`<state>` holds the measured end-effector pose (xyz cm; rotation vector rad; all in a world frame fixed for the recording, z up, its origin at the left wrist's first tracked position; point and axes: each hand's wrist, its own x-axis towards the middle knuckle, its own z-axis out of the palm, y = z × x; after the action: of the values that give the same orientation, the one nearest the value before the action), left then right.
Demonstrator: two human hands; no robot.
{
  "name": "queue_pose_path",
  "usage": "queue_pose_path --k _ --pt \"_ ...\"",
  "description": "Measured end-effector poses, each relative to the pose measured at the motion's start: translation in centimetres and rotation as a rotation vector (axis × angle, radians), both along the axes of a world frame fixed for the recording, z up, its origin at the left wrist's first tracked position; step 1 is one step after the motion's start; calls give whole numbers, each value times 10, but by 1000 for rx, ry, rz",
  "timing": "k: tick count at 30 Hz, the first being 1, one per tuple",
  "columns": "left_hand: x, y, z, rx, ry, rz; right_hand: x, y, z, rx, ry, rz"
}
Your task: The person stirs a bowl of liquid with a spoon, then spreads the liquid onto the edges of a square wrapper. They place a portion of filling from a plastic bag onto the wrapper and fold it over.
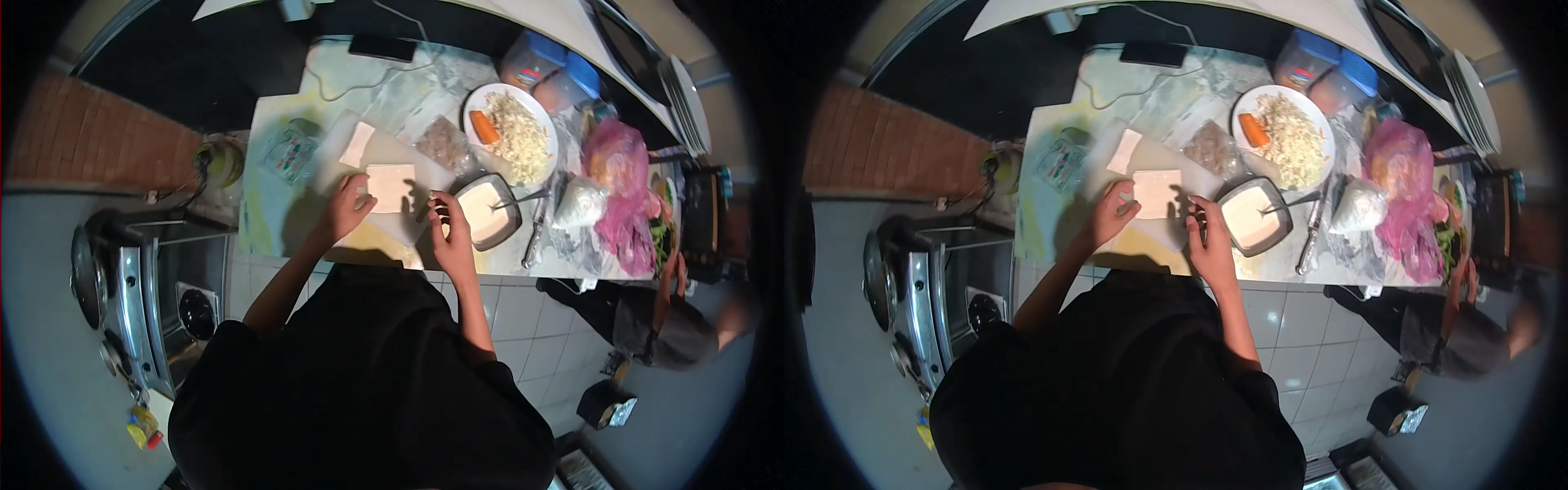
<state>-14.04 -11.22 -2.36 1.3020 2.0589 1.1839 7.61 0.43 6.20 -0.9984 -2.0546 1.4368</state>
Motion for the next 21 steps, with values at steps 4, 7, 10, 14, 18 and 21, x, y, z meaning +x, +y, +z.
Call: queue_pose_path --k 4,7,10,14,18,21 --pt "1 18 8 -118 -54 16 21 25 -6 89 36 -86" --pt "5 19 -8 -29 20 9 40 54 -7 135 84 -237" --pt "5 23 -16 -5 56 13 56 79 -16 67 177 -366" --pt "2 23 -26 -25 -10 86 59 81 -17 -56 268 -259" --pt "-4 32 -29 -100 57 134 29 62 -22 -101 110 -11" --pt "-9 35 -20 -82 30 128 -3 54 -21 -113 74 81"
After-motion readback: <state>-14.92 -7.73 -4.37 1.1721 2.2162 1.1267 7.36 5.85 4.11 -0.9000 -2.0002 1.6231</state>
